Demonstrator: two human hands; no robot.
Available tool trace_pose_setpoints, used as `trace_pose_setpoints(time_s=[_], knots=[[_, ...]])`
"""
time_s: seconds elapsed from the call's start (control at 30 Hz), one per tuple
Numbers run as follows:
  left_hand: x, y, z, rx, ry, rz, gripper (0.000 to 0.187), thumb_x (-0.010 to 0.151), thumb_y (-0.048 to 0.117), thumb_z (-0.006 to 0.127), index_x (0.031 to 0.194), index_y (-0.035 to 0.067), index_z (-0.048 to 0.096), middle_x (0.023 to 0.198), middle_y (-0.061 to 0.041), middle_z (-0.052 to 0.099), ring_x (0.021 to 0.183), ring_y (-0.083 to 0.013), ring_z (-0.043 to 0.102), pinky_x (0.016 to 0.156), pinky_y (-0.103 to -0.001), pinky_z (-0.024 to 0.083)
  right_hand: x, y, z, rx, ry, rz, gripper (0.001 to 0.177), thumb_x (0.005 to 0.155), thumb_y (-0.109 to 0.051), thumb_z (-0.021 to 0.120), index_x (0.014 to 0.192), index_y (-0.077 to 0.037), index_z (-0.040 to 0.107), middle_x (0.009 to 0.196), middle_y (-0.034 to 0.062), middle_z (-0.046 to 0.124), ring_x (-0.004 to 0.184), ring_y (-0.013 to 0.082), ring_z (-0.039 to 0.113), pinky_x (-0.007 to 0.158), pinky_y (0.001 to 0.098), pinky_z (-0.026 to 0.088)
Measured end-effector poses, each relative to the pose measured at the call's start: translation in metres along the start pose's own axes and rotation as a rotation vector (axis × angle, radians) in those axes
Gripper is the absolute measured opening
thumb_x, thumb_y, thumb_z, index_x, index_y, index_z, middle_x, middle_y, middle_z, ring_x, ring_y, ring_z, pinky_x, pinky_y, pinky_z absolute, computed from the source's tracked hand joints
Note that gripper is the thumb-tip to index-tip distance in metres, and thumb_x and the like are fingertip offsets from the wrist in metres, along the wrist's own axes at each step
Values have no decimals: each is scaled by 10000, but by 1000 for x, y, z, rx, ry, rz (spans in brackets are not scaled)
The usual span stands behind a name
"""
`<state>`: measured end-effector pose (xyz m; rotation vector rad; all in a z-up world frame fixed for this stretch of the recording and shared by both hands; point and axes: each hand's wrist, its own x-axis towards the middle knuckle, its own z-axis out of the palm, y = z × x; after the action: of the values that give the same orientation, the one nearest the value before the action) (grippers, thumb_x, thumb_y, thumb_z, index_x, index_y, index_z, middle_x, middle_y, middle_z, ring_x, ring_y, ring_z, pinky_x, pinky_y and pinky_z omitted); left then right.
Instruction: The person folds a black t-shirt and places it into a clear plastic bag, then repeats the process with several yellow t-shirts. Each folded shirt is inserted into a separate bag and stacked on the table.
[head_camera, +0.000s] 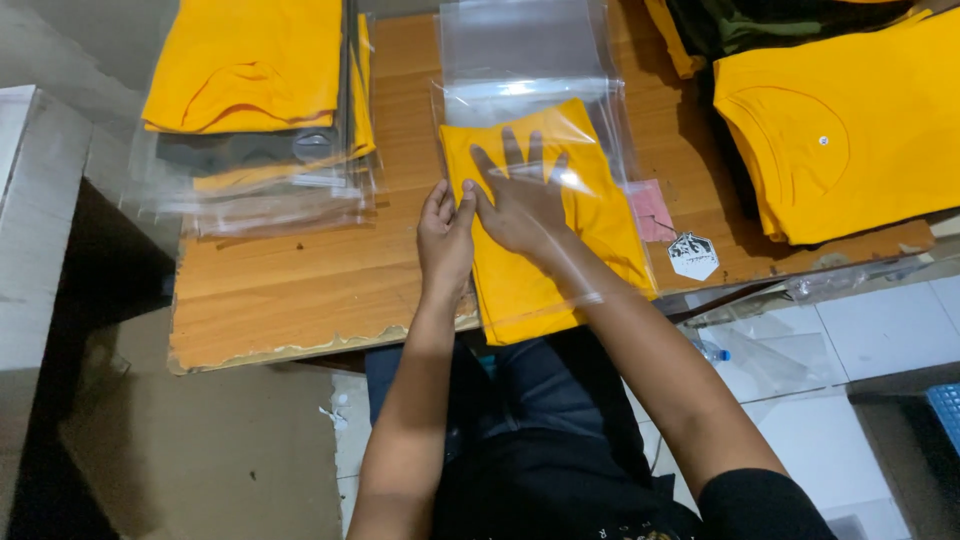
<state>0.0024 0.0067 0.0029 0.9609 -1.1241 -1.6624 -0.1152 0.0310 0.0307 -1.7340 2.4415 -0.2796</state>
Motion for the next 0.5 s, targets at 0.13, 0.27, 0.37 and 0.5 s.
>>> trace_pose_setpoints(time_s=[0.13, 0.27, 0.37, 0.5], knots=[[2, 6, 1, 83, 23, -59, 705, 972, 202, 654, 1569, 27, 323, 1569, -213, 454, 1418, -336, 494, 1076, -423, 503, 27, 12, 15, -126, 149, 25, 764, 1002, -675, 244, 1619, -233, 329, 1671, 290, 155, 1532, 511, 25, 1166, 738, 0], [7, 0, 3, 29, 67, -101, 751, 894, 210, 692, 1555, 64, 368, 1551, -137, 523, 1372, -237, 581, 1040, -348, 551, 52, 21, -6, -152, -158, 310, 984, 863, -841, 51, 1659, -269, -32, 1698, 241, -92, 1518, 558, -95, 1199, 672, -45], [4, 4, 4, 43, 72, -126, 742, 892, 205, 692, 1557, 118, 378, 1574, -139, 500, 1377, -278, 585, 1003, -384, 581, 56, 29, -2, -19, -93, 327, 1043, 827, -875, 119, 1665, -261, 24, 1693, 254, -76, 1526, 568, -56, 1201, 664, -44], [-2, 13, 5, 104, 75, -137, 704, 938, 217, 633, 1577, 147, 347, 1578, -100, 502, 1370, -255, 591, 977, -363, 587, 41, 23, 6, -69, 54, 257, 1021, 892, -837, 123, 1662, -167, 93, 1670, 299, -33, 1505, 572, -55, 1179, 718, -7]])
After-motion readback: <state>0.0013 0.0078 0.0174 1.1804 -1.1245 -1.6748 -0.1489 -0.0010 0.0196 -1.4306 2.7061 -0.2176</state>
